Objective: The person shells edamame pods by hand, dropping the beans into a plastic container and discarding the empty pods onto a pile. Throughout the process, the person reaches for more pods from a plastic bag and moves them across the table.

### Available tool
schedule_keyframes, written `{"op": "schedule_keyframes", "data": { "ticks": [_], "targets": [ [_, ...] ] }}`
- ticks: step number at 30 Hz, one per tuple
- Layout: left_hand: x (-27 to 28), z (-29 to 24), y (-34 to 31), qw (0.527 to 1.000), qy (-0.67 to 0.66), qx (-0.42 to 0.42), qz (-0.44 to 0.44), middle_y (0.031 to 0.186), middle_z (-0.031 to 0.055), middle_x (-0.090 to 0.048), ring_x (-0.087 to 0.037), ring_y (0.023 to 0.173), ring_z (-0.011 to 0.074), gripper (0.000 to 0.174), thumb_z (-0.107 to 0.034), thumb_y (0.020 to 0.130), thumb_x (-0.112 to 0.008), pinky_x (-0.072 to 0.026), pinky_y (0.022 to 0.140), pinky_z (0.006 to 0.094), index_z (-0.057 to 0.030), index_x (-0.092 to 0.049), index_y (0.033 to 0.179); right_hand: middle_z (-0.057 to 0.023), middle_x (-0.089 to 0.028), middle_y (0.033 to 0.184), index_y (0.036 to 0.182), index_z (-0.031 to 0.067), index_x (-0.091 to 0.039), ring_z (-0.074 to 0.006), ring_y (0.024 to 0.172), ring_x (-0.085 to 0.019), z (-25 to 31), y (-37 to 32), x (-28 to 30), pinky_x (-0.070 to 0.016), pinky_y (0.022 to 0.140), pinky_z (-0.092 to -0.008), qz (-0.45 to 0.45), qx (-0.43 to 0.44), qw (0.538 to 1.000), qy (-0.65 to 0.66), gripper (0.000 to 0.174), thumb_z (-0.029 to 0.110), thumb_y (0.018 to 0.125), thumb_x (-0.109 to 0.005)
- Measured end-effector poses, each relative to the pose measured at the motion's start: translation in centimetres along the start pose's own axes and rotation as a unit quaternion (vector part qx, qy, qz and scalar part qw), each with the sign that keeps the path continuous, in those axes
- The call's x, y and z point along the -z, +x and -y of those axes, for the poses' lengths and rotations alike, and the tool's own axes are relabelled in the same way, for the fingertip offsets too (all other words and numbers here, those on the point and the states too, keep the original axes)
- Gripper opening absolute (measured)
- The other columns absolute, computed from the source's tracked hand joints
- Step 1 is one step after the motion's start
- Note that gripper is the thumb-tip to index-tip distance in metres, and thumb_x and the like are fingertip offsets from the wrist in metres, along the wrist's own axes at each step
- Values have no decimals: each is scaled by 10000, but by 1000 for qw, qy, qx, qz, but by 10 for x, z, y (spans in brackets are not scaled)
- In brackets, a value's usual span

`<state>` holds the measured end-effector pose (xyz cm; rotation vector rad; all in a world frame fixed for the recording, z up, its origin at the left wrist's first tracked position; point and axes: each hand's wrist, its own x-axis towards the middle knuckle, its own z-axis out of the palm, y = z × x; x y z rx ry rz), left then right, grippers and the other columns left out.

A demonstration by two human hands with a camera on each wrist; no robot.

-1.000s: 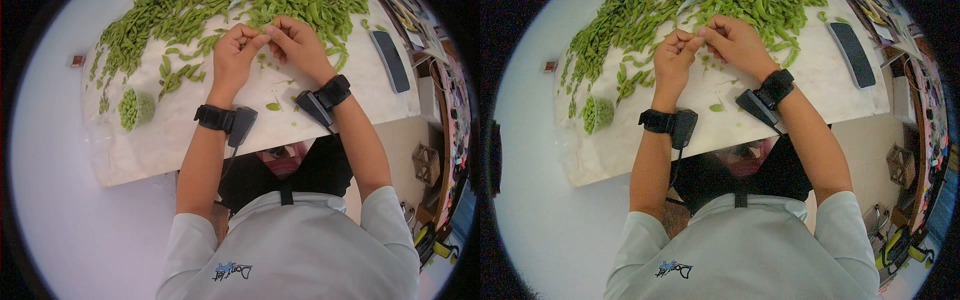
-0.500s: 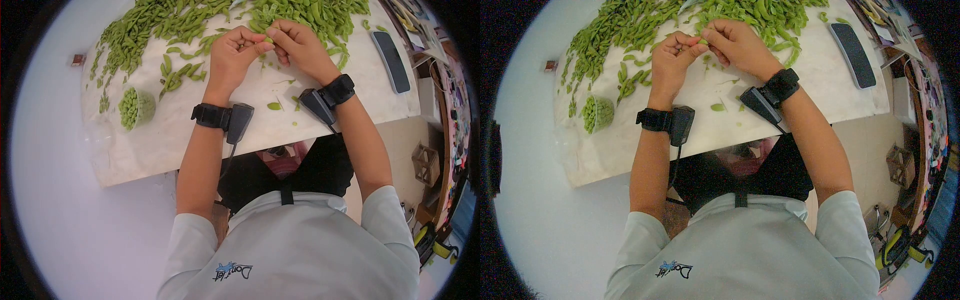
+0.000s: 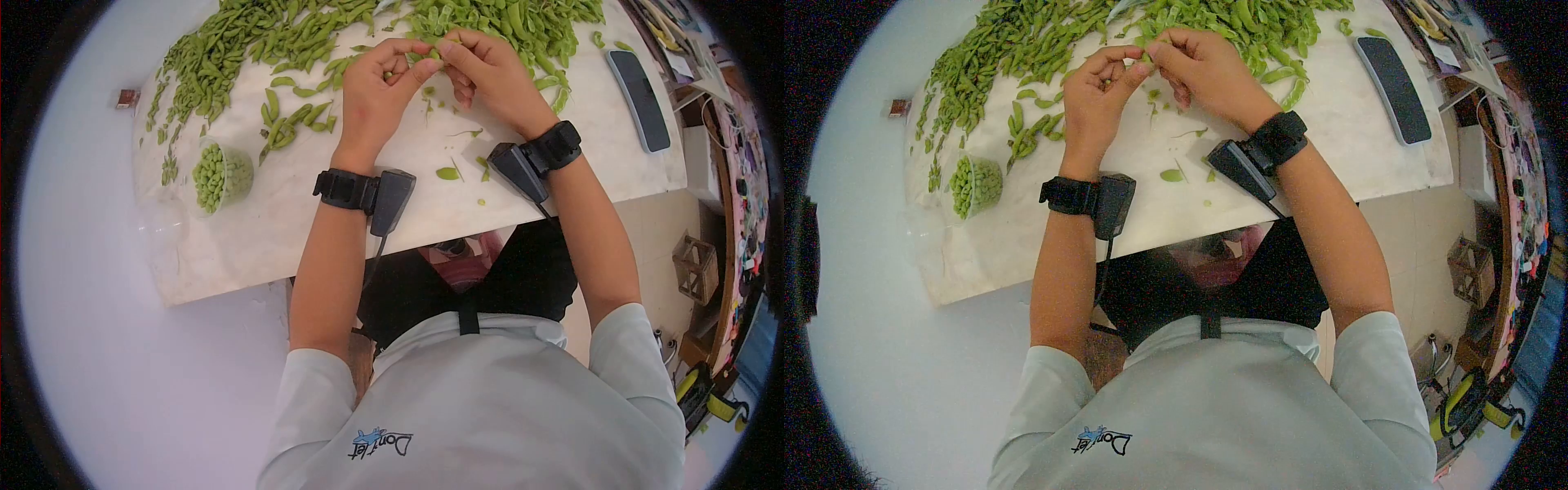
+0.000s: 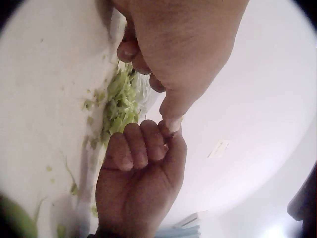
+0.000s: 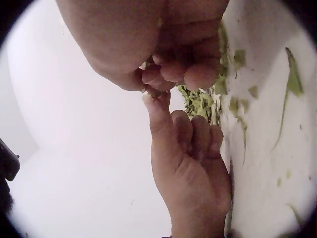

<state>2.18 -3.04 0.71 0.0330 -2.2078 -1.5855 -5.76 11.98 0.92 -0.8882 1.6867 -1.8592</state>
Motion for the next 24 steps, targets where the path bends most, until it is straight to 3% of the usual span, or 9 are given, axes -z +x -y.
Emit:
{"op": "schedule_keyframes", "data": {
  "ticks": [8, 12, 17, 20, 23, 24],
  "targets": [
    [-6, 3, -2, 999, -48, 0, 6, 640, -71, -474, -343, 564, 19, 180, -147, 834, -691, -265, 495, 187, -7, -633, 931, 30, -466, 562, 736, 50, -506, -51, 450, -448, 0, 0, 1, -384, 423, -215, 21, 22, 1000, 8, 293, 255, 945, -523],
    [-6, 1, -3, 998, -54, -3, -28, 690, -46, -562, -362, 561, 20, 157, -136, 861, -658, -289, 489, 185, -15, -626, 955, 27, -490, 583, 768, 45, -540, -47, 470, -445, -1, 0, 2, -375, 428, -211, -18, 40, 999, -20, 270, 257, 936, -535],
    [-6, 0, -2, 994, -108, -10, -21, 666, -55, -530, -337, 542, 22, 173, -155, 883, -636, -265, 481, 185, -27, -625, 1000, 23, -545, 637, 848, 29, -603, -42, 528, -485, -2, 1, 6, -402, 453, -203, -91, 91, 987, -98, 244, 259, 919, -561],
    [-6, -2, -3, 991, -124, -11, -46, 635, -64, -478, -321, 533, 24, 198, -186, 896, -624, -248, 475, 190, -26, -624, 1012, 48, -451, 599, 852, 49, -568, -24, 500, -405, -1, -1, 6, -330, 460, -190, -83, 82, 993, -30, 209, 229, 948, -526],
    [-5, -2, -2, 990, -129, -12, -57, 616, -67, -434, -310, 527, 26, 235, -218, 905, -613, -238, 470, 192, -19, -622, 1030, 37, -499, 626, 869, 44, -591, -30, 519, -439, 0, 0, 10, -364, 474, -187, -169, 72, 982, -50, 216, 233, 949, -522],
    [-5, -1, -2, 990, -128, -14, -58, 612, -67, -421, -307, 526, 27, 249, -228, 908, -609, -235, 469, 193, -15, -621, 1038, 29, -508, 638, 937, 35, -589, -34, 513, -431, 5, 0, 9, -363, 469, -191, -195, 67, 977, -48, 178, 206, 939, -538]
  ]
}}
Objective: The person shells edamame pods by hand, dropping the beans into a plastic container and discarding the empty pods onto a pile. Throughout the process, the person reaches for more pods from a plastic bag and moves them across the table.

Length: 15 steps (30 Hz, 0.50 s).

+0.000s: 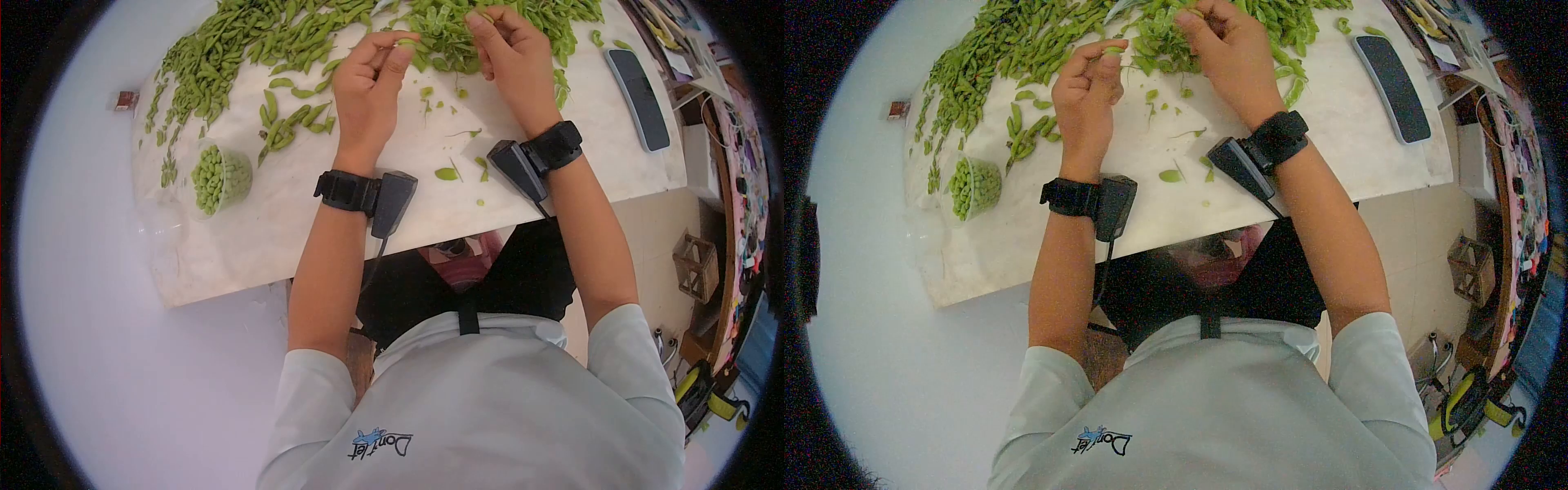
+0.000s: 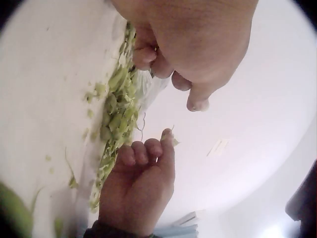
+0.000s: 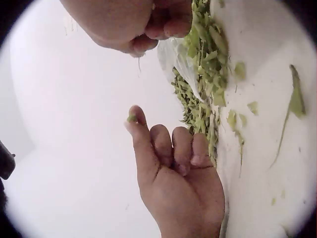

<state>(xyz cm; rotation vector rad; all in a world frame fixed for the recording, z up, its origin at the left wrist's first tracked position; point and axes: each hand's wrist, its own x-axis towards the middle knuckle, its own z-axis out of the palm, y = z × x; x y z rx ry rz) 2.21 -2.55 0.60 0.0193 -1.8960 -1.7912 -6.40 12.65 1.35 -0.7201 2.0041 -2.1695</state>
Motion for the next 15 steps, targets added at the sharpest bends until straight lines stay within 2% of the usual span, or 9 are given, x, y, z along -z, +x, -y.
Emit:
{"op": "schedule_keyframes", "data": {
  "ticks": [2, 5, 8, 10, 11, 14, 15],
  "targets": [
    [1, 1, 1, 1000, 2, 1, 13, 612, -67, -420, -301, 522, 28, 265, -235, 913, -603, -232, 467, 192, -16, -619, 1062, 14, -525, 663, 1073, 18, -586, -41, 501, -417, 12, 0, -3, -360, 457, -199, -52, -13, 999, -1, 204, 152, 920, -568],
    [1, 2, 0, 1000, 11, 1, 26, 613, -70, -418, -295, 519, 27, 289, -244, 920, -591, -225, 465, 191, -16, -614, 1097, 2, -532, 683, 1140, 12, -552, -47, 507, -417, 15, -2, -2, -370, 463, -194, -51, 57, 997, 22, 248, 114, 914, -565],
    [2, 1, 1, 999, 9, 16, 36, 614, -74, -413, -294, 518, 25, 310, -249, 923, -585, -220, 465, 190, -16, -607, 1124, -11, -539, 705, 1162, 10, -524, -60, 523, -459, 23, 1, -10, -403, 463, -209, -114, 48, 992, 4, 260, 87, 914, -549],
    [1, 1, 1, 999, 4, 23, 41, 618, -74, -423, -296, 518, 23, 311, -247, 921, -584, -219, 464, 191, -20, -608, 1132, 12, -557, 673, 974, 21, -590, -49, 543, -493, 5, 2, -7, -414, 468, -202, -14, 9, 999, 33, 199, 209, 916, -562],
    [1, 2, 1, 999, 2, 22, 41, 622, -73, -436, -298, 519, 22, 306, -243, 920, -584, -218, 464, 191, -24, -610, 1132, 23, -566, 657, 881, 26, -623, -43, 553, -510, -5, 2, -5, -420, 471, -199, 36, -10, 998, 48, 252, 270, 918, -568],
    [0, -2, 0, 998, 24, 20, 46, 642, -72, -479, -305, 524, 17, 280, -222, 915, -586, -222, 464, 189, -40, -620, 1125, 18, -584, 677, 922, 28, -633, -47, 549, -518, -5, -2, -7, -425, 478, -196, 174, -58, 983, 18, 264, 283, 922, -566],
    [-1, -3, 0, 998, 35, 19, 49, 650, -73, -495, -308, 526, 15, 271, -213, 913, -586, -224, 465, 188, -46, -624, 1122, 18, -580, 676, 909, 30, -627, -47, 543, -514, -6, -3, -8, -422, 477, -195, 181, -67, 981, 31, 264, 285, 926, -561]
  ]
}}
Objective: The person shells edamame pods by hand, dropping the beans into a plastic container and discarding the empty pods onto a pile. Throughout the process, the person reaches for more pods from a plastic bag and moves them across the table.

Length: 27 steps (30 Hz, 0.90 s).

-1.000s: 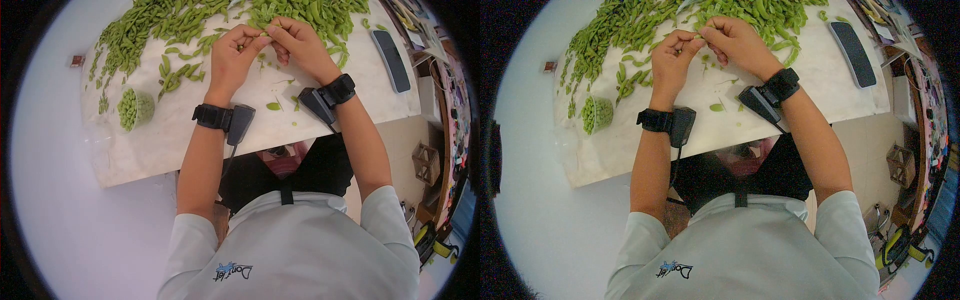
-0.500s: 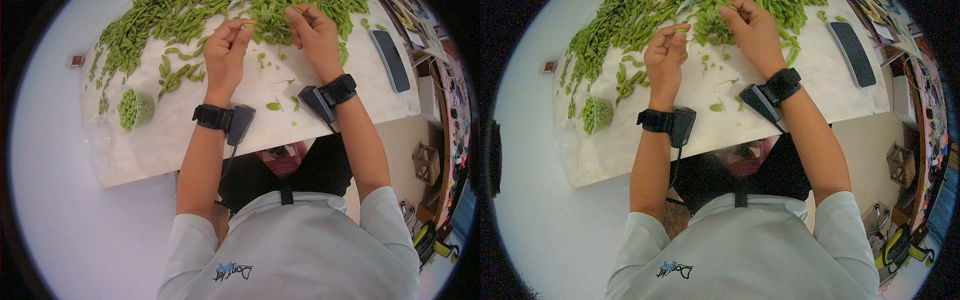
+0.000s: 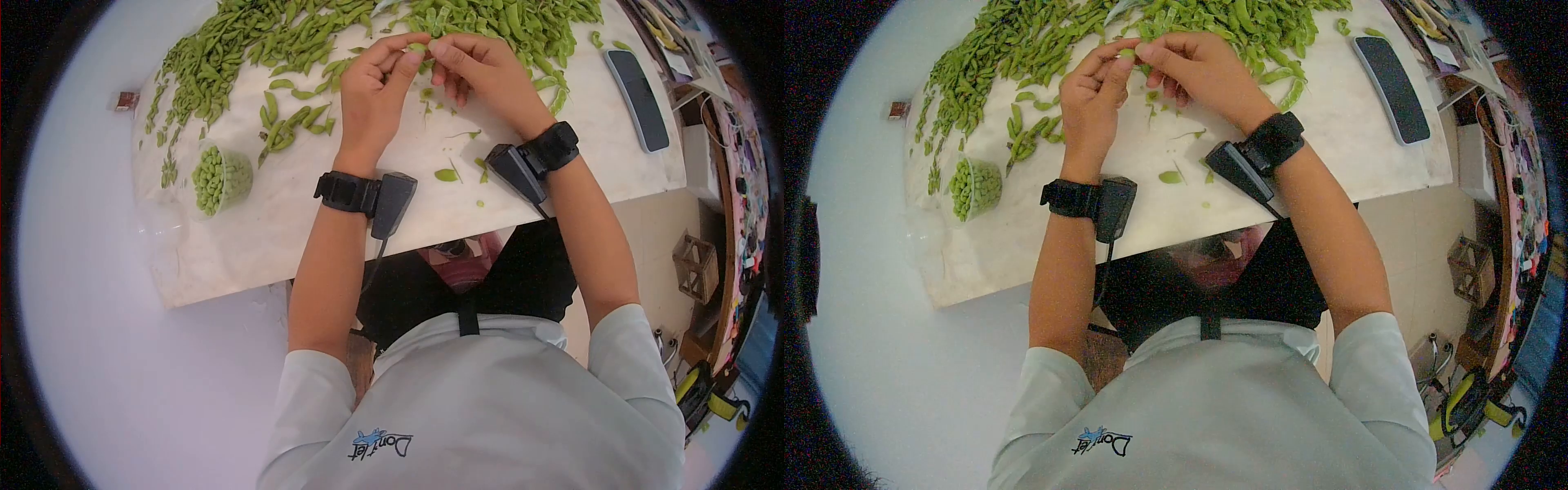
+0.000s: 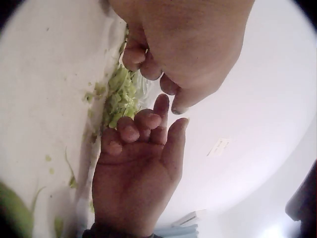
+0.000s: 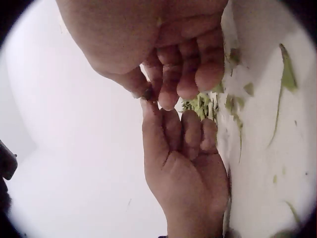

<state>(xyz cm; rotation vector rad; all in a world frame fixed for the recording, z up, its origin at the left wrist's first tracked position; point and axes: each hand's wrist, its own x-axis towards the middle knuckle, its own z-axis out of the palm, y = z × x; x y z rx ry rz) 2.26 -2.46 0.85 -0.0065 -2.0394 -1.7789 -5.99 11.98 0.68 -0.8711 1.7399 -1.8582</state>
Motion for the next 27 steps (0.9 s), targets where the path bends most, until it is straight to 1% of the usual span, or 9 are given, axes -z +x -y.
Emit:
{"op": "schedule_keyframes", "data": {
  "ticks": [3, 6, 8, 11, 15, 20, 24, 27],
  "targets": [
    [-3, 6, 1, 1000, 15, -13, 10, 670, -80, -522, -309, 528, 10, 270, -191, 908, -586, -229, 466, 183, -60, -625, 1140, 20, -567, 668, 871, 40, -607, -45, 523, -502, -2, 0, -1, -414, 472, -192, 17, -12, 999, 29, 262, 287, 935, -547],
    [-1, 3, 0, 999, 35, -2, 27, 673, -86, -522, -308, 525, 7, 288, -177, 906, -585, -231, 465, 179, -61, -616, 1167, 27, -552, 659, 834, 53, -582, -42, 510, -490, 0, -1, 0, -406, 469, -188, 26, -15, 999, 41, 253, 278, 940, -538],
    [1, 3, 0, 999, 11, 2, 37, 679, -82, -529, -306, 524, 5, 305, -170, 904, -586, -230, 464, 178, -60, -605, 1188, 33, -543, 656, 818, 61, -566, -41, 512, -486, 0, -1, 0, -402, 470, -186, 35, -22, 998, 57, 250, 275, 942, -535],
    [0, 0, -1, 999, -22, 10, 37, 686, -75, -539, -307, 525, 3, 304, -160, 903, -587, -228, 465, 175, -53, -600, 1188, 37, -545, 668, 847, 63, -576, -40, 526, -490, 0, -1, 0, -404, 480, -185, 31, -46, 994, 91, 232, 270, 943, -533],
    [-2, -1, -1, 1000, -13, 14, 5, 694, -65, -558, -318, 529, 0, 269, -155, 900, -597, -229, 471, 169, -42, -608, 1144, 39, -544, 673, 864, 64, -583, -40, 535, -492, 1, -2, 1, -406, 487, -187, 31, -51, 994, 92, 229, 273, 943, -532],
    [-2, 3, 1, 1000, -18, 13, -7, 691, -58, -584, -345, 531, 2, 193, -149, 889, -619, -250, 477, 169, -35, -624, 1045, 40, -541, 664, 856, 64, -584, -41, 535, -493, 3, -2, 2, -413, 492, -187, 28, -57, 994, 86, 244, 290, 936, -541],
    [0, 5, 1, 1000, 21, 4, -21, 668, -57, -579, -361, 531, 5, 150, -143, 880, -633, -261, 476, 178, -31, -628, 980, 28, -558, 673, 883, 46, -600, -42, 537, -499, 3, -2, 2, -411, 475, -187, 12, -20, 999, 32, 233, 271, 924, -561],
    [1, 9, 2, 999, 33, 5, -19, 662, -57, -575, -368, 531, 3, 136, -142, 878, -638, -263, 473, 180, -33, -628, 958, 17, -572, 681, 914, 34, -611, -42, 534, -500, -4, 1, 2, -407, 461, -187, 6, 4, 1000, 3, 225, 256, 914, -574]
  ]
}}
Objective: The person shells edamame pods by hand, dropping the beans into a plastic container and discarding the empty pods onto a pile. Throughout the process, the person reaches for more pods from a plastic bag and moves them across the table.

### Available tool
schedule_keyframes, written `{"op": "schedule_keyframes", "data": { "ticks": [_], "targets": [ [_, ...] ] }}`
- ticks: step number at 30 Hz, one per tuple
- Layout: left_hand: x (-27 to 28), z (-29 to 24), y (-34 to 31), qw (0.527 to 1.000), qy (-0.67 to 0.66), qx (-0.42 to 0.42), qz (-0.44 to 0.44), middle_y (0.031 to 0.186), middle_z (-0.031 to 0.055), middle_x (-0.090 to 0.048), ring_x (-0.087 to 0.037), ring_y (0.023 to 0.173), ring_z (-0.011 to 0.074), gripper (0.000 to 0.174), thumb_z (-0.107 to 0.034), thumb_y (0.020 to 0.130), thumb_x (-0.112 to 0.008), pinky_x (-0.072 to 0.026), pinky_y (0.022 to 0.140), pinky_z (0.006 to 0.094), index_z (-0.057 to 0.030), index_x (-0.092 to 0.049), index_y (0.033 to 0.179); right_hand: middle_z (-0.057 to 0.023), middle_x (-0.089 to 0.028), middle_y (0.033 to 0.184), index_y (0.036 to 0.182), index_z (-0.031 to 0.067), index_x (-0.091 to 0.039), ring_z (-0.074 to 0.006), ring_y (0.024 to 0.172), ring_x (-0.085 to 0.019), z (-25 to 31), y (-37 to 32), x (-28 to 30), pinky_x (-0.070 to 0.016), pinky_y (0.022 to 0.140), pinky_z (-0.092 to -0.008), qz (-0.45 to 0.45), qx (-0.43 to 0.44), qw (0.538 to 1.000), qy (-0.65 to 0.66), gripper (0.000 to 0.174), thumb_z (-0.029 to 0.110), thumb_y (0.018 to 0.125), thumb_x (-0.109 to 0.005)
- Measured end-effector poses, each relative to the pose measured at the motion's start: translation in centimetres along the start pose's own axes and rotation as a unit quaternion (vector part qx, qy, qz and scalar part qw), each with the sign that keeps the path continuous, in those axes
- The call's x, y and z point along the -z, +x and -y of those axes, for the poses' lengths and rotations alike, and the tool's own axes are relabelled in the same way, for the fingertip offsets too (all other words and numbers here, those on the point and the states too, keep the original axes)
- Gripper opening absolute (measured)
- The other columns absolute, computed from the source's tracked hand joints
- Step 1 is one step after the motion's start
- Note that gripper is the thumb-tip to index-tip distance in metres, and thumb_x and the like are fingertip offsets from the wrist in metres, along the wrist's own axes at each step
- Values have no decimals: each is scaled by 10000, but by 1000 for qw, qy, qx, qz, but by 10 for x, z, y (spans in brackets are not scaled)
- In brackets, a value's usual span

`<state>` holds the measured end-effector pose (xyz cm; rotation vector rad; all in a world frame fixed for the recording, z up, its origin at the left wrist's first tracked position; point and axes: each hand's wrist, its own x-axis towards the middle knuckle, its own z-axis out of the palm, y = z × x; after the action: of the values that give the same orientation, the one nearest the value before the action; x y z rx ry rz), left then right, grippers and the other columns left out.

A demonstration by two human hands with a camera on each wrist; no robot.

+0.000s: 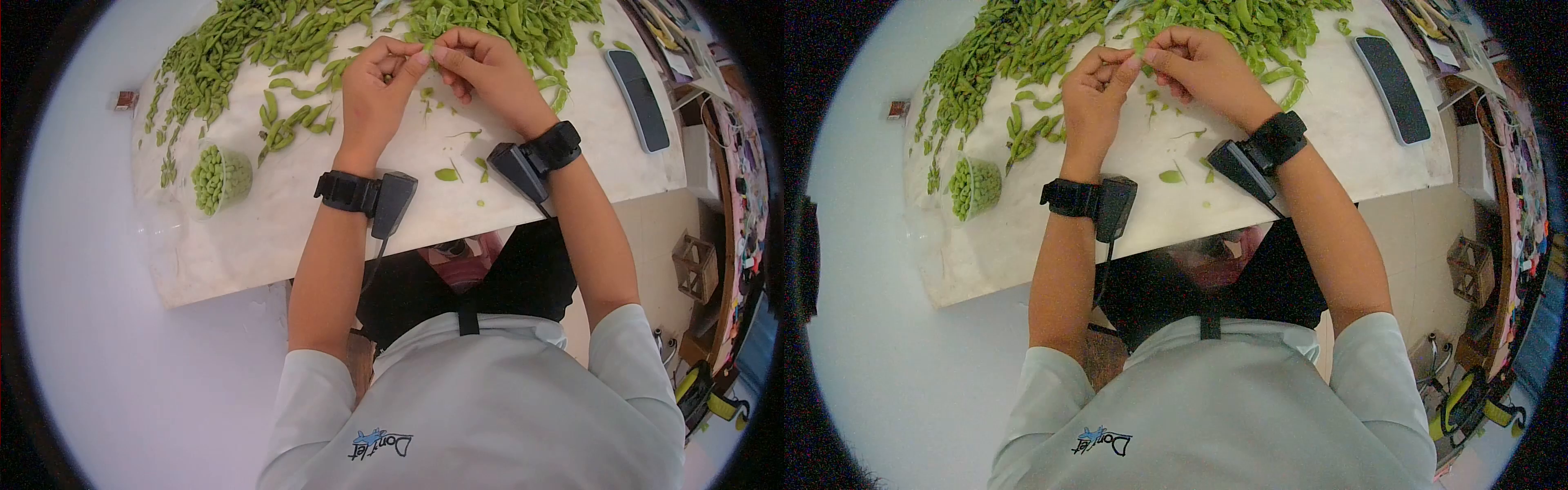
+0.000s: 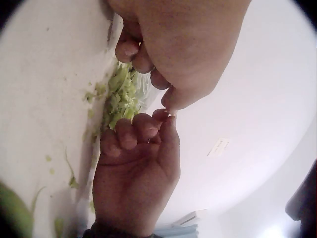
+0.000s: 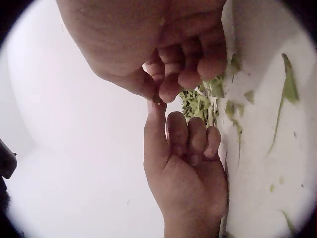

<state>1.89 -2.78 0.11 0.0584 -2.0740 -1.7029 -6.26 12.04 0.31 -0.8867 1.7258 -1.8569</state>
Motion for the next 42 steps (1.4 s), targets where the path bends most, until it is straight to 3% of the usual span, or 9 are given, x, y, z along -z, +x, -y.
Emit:
{"op": "schedule_keyframes", "data": {
  "ticks": [6, 9, 18, 36, 42],
  "targets": [
    [0, 2, 1, 1000, -2, -13, 7, 697, -28, -608, -480, 612, 23, 158, -142, 877, -640, -369, 552, 183, -4, -627, 954, 9, -586, 671, 937, 33, -621, -41, 506, -484, 0, 0, 0, -396, 454, -188, -8, 7, 999, -38, 220, 247, 904, -585],
    [3, -1, 0, 998, 56, 9, 2, 726, -4, -633, -522, 657, 34, 168, -144, 875, -644, -401, 598, 189, 8, -636, 944, 11, -597, 656, 938, 32, -634, -39, 494, -477, 0, 0, 1, -391, 452, -192, -8, 10, 998, -63, 224, 247, 899, -584],
    [7, -10, -5, 970, 237, -62, -2, 564, -60, -359, -315, 545, 43, 131, -139, 828, -671, -285, 499, 208, -28, -678, 897, 15, -607, 631, 877, 28, -655, -36, 501, -483, 2, -1, 0, -392, 460, -198, -4, -1, 995, -97, 231, 245, 894, -578],
    [8, -10, -5, 970, 239, -51, 15, 558, -23, -394, -349, 534, 53, 120, -129, 861, -608, -335, 511, 216, -24, -654, 897, -5, -604, 655, 858, 14, -623, -43, 572, -528, 3, -4, 0, -400, 513, -196, 7, 3, 995, -103, 147, 144, 852, -556],
    [10, -5, -4, 971, 235, -40, 35, 602, -1, -497, -390, 552, 64, 142, -162, 899, -566, -349, 523, 221, -45, -623, 955, -2, -596, 648, 913, 12, -626, -38, 527, -501, 6, -3, -4, -394, 472, -195, -1, -30, 996, -90, 166, 152, 875, -544]
  ]
}}
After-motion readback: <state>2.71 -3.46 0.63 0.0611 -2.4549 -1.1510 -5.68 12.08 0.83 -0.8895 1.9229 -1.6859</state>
